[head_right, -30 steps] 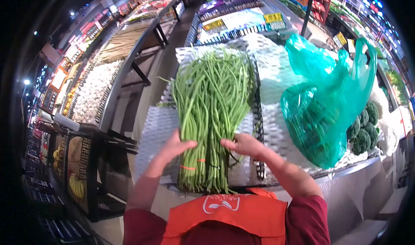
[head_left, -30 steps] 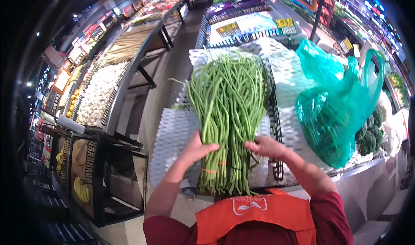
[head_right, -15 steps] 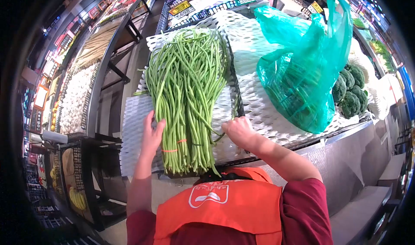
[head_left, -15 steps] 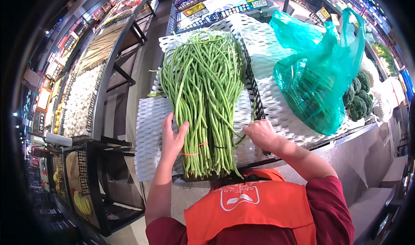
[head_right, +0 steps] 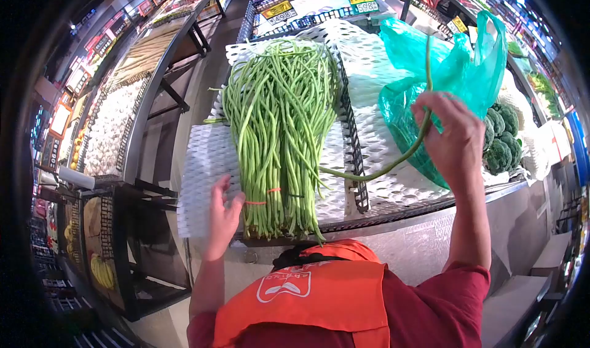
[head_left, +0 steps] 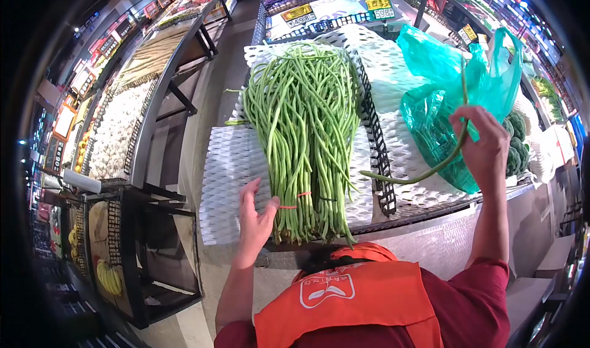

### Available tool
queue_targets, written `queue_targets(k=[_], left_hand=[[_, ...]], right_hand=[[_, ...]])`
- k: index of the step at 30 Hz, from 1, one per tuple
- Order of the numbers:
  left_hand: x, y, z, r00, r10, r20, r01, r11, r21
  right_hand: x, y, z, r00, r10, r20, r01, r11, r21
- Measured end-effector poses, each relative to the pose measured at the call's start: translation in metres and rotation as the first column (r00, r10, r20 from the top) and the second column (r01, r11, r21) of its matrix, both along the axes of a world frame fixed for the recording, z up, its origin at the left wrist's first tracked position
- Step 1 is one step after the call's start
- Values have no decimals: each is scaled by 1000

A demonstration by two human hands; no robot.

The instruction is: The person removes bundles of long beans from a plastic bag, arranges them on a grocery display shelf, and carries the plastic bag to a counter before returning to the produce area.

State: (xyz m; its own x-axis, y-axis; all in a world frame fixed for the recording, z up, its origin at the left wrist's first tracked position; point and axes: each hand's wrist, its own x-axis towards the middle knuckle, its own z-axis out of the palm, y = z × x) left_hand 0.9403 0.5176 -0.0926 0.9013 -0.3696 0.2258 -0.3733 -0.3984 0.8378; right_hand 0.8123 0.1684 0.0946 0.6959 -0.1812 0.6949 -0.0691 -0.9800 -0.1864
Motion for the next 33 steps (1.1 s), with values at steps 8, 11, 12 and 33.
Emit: queue_targets(k=[8,11,12,33], left_hand=[[-43,3,7,982,163,-100,-172,981,-90],[-60,10,1,966,243,-92,-250,965,-76],[-67,12,3,961,258,-96,-264,963,-58],[-89,225,-8,701,587,-406,-712,608,-351]], right_hand=[[87,16,-43,831,547,-104,-456,776,436],[145,25,-109,757,643,-120,-533,713,456],[158,25,-128,731,634,-252,-527,759,383],[137,91,-205,781,442,-442,-301,886,353]])
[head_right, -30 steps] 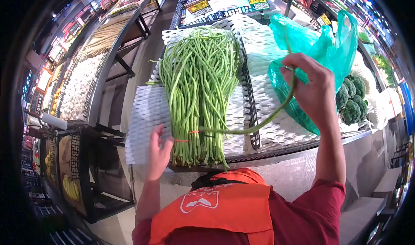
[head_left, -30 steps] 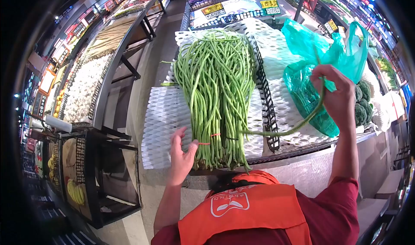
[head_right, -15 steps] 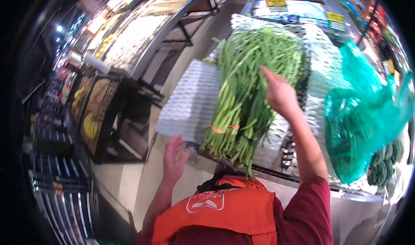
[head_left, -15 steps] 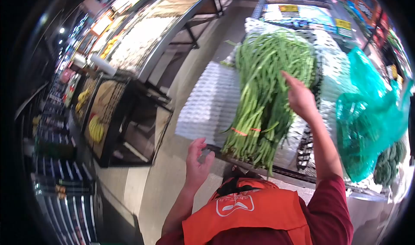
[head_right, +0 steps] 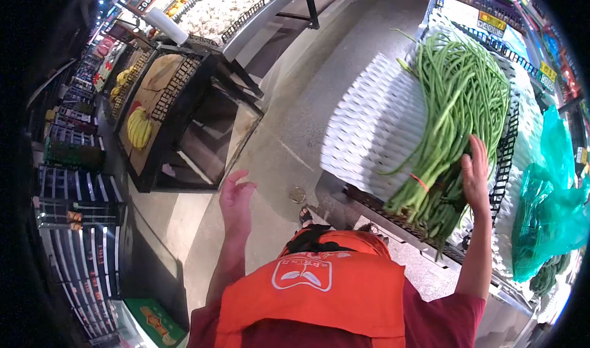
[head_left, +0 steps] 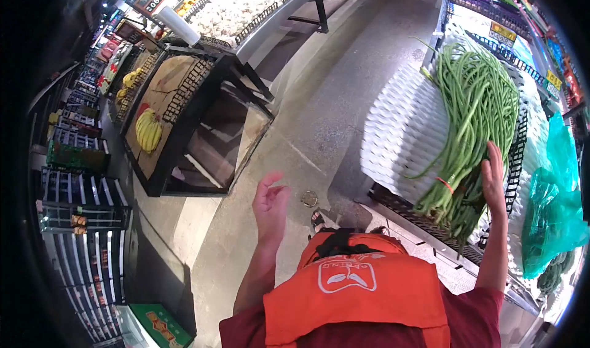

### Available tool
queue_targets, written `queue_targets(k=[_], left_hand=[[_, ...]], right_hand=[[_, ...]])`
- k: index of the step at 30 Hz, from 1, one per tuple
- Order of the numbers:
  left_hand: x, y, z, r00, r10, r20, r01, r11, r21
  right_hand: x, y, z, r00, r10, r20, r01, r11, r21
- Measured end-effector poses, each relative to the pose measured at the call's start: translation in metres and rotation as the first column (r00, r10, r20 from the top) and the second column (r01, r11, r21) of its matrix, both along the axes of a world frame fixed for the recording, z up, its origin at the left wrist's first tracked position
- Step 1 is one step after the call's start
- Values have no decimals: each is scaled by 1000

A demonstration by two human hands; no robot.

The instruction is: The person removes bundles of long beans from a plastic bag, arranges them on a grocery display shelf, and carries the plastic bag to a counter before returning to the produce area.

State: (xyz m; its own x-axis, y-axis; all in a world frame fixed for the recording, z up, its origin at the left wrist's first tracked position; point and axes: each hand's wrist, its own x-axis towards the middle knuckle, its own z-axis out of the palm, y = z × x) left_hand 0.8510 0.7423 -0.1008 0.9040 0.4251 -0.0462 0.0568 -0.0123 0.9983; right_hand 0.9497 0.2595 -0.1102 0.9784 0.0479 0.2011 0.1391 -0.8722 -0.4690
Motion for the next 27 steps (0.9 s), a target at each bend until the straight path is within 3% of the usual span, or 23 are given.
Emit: queue_targets(k=[1,2,5,6,8,10,16,19,22,23,27], left_hand=[[2,21,-3,1000,-7,7,7,1000,-10],[4,42,-6,1000,-14,9,14,1000,-20],[20,94,-11,999,-8,-34,6,997,-72],[26,105,-11,998,-11,-58,7,997,-75],[42,119,-15,997,-40,-67,33,994,-101],[61,131,-25,992,-89,-92,75,987,-141],[143,119,-43,951,-306,-48,294,940,-174],[198,97,-39,883,-470,15,467,874,-130],[259,66,-33,818,-573,39,568,797,-204],[278,56,-29,761,-649,3,646,756,-111],[343,-8,-3,528,-849,-13,849,528,-7]], right_hand=[[-2,3,2,999,-39,-1,39,995,90],[-3,6,0,991,-133,-28,134,988,72],[-7,29,1,969,-240,55,244,968,-62],[-7,24,-10,966,-238,102,255,945,-205],[-7,31,-8,952,-297,78,307,921,-240],[-8,33,-6,950,-310,38,312,941,-135],[-13,26,-23,926,-366,93,375,918,-128],[-14,52,-3,924,-374,82,382,911,-157],[-15,55,-3,900,-432,54,435,891,-128],[-14,59,1,897,-440,50,443,893,-82],[-12,63,14,883,-469,-29,470,881,60]])
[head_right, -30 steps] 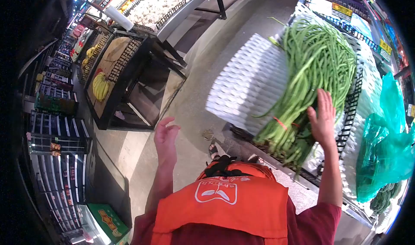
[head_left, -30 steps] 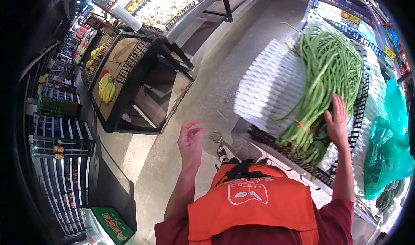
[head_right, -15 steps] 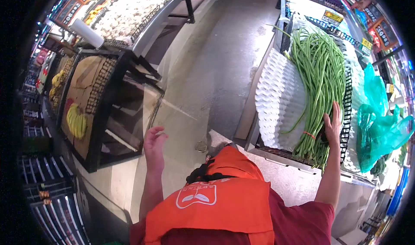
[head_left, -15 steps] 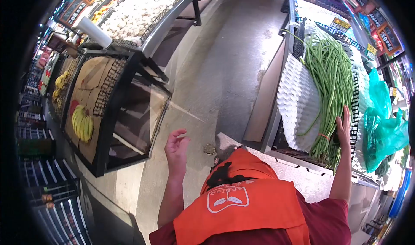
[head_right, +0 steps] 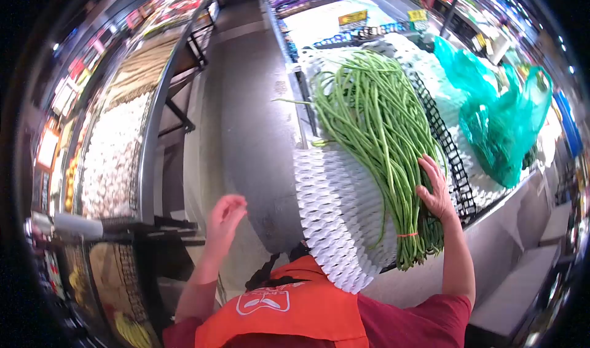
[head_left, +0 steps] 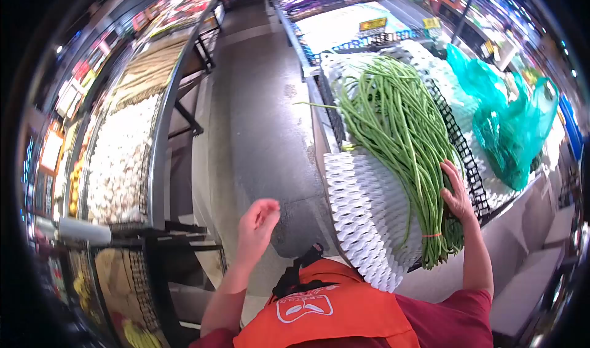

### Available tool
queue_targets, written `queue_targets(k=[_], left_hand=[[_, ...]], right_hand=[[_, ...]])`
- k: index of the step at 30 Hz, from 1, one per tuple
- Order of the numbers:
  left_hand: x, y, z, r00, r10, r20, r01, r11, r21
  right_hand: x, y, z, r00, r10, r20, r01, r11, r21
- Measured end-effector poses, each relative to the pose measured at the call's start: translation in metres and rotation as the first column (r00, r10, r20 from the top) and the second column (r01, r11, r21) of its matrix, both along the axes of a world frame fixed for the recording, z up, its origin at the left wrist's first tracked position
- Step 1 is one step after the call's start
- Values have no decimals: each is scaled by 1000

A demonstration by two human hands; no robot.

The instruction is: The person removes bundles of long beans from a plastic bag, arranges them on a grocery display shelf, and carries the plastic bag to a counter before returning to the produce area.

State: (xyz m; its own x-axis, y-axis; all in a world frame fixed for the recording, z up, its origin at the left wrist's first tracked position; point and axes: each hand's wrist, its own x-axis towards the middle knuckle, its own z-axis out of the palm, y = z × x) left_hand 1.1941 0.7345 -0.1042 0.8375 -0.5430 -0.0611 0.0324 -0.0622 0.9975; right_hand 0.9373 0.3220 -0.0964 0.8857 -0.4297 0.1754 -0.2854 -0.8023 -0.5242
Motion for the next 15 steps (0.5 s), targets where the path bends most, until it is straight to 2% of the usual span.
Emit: queue_targets(k=[1,3,5,7,9,11,13,15], left_hand=[[14,-18,6,994,-91,55,87,994,64],[36,-55,18,950,-273,149,243,950,194],[50,-92,22,894,-365,260,330,928,171],[61,-128,24,821,-443,360,402,897,184],[69,-160,27,732,-520,440,461,854,243],[75,-187,33,664,-604,441,516,797,314],[81,-208,31,559,-669,490,574,739,353],[87,-224,19,417,-704,575,641,676,363]], right_hand=[[0,-1,4,999,6,39,-10,995,97],[1,2,9,990,-76,120,65,993,95],[10,25,34,979,-133,157,139,990,-28],[32,60,63,973,-176,149,190,978,-84],[62,84,79,990,-114,87,123,987,-106],[98,105,83,995,-99,-1,99,992,-76],[137,105,59,992,-116,-52,100,964,-248],[170,103,38,962,-239,-129,154,871,-467]])
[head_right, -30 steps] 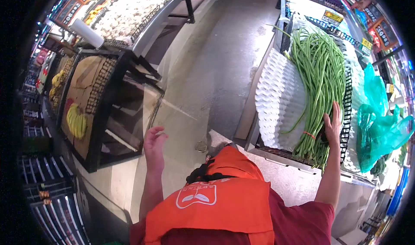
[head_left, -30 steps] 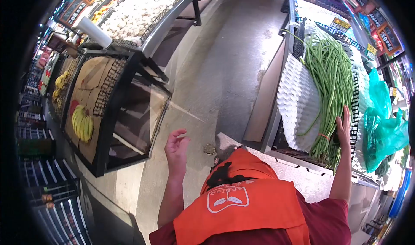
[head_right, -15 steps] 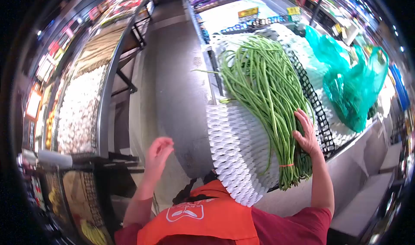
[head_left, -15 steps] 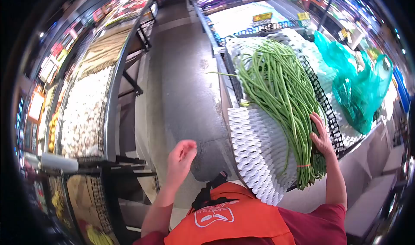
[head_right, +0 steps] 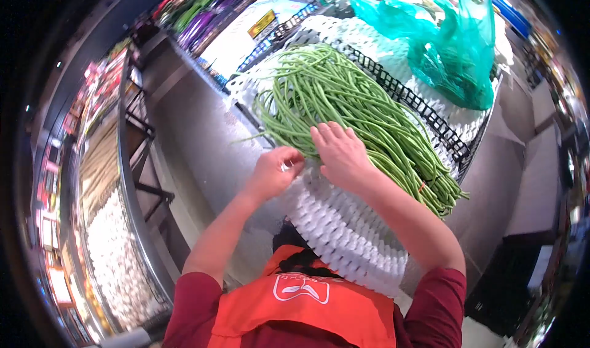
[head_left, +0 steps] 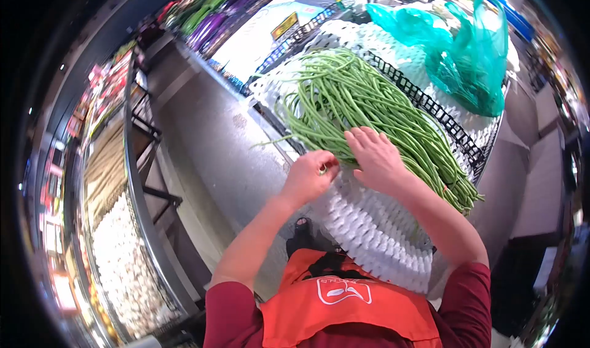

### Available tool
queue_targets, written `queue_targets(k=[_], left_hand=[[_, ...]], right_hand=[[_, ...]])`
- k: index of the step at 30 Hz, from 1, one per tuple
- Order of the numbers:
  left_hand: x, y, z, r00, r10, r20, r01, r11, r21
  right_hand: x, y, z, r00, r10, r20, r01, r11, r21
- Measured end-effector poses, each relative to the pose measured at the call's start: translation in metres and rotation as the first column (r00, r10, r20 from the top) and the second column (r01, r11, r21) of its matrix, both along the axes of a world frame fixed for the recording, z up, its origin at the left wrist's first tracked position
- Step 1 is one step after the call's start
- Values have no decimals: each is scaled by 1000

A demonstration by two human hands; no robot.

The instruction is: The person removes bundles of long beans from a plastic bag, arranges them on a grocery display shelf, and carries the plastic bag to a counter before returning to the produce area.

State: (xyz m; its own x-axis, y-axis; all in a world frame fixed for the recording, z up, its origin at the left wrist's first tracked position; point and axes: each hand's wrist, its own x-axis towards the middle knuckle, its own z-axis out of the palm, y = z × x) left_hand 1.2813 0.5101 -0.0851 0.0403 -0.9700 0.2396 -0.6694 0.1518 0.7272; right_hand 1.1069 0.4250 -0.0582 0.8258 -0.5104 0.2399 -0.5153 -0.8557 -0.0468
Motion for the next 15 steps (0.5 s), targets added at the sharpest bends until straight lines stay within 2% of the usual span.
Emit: queue_targets(k=[1,2,4,5,8,10,12,13,14,15], left_hand=[[1,-4,-3,998,-51,-37,50,998,-24],[6,-6,-3,994,-98,-46,96,995,-40],[20,-7,-1,978,-199,-66,194,979,-67],[30,-8,0,966,-242,-88,236,969,-71],[66,-13,-2,933,-318,-171,323,946,0],[87,-17,5,927,-319,-197,328,944,18],[104,-22,8,928,-298,-224,306,952,5],[117,-28,-1,926,-304,-224,315,949,16],[124,-35,2,945,-305,-116,302,952,-44],[129,-46,7,956,-293,-8,291,951,-107]], right_hand=[[14,-4,-15,991,-88,-106,77,992,-99],[26,-8,-32,978,-172,-117,149,972,-182],[42,-10,-46,935,-291,-203,240,940,-243],[47,-11,-55,931,-325,-165,255,905,-342],[58,-12,-48,913,-372,-169,311,900,-306],[60,-15,-47,907,-399,-135,367,906,-209],[65,-15,-22,867,-455,-202,459,888,-30],[69,-15,-2,834,-509,-213,541,830,136],[64,-20,-8,835,-547,-53,547,816,187],[59,-25,-3,829,-560,-16,549,806,224]])
